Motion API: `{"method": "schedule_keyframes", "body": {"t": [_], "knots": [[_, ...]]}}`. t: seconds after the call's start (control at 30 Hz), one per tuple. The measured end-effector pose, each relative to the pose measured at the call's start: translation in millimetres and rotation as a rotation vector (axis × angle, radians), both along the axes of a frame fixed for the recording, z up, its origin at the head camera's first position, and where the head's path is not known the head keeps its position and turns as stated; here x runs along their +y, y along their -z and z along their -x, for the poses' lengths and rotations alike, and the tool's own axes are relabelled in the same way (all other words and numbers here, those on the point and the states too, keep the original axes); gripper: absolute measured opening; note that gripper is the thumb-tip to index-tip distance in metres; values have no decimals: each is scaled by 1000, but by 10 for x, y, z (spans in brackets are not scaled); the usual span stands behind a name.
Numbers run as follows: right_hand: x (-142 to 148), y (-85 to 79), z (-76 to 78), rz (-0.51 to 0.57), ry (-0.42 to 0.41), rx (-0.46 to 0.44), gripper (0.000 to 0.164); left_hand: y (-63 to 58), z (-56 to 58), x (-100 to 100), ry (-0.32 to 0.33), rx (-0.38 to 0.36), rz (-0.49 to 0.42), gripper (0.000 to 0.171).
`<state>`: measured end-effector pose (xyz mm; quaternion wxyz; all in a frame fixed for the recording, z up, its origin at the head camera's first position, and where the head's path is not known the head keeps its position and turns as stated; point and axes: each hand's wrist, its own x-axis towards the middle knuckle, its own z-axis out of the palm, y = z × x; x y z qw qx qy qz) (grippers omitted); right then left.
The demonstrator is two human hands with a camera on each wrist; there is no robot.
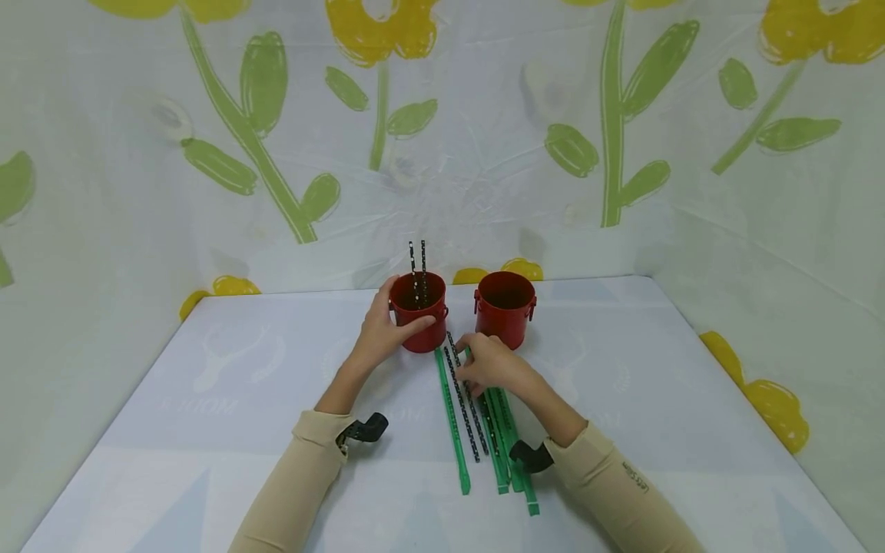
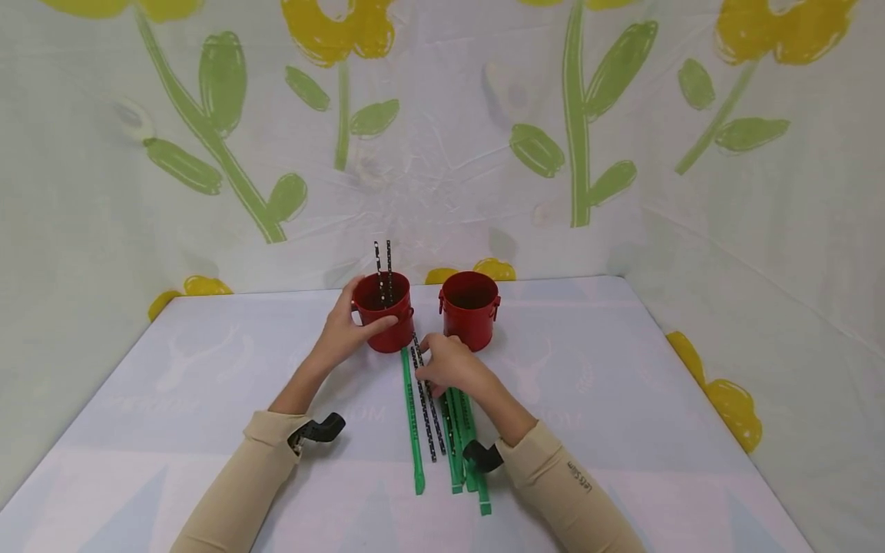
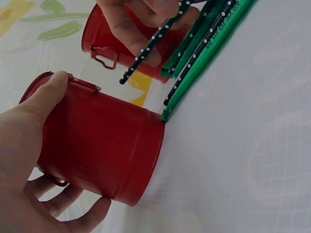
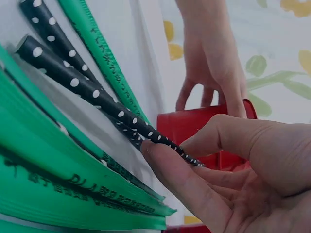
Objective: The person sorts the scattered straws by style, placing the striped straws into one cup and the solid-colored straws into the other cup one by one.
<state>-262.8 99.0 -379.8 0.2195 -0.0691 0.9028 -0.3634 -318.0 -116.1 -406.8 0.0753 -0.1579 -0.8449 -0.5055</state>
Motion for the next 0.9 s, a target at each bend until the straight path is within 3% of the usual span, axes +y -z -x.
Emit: {"method": "schedule_keyframes", "body": {"t": [0.9], "knots": [[82, -68, 91, 180, 23, 139, 47, 17, 11, -6, 1, 10, -5, 92]]}}
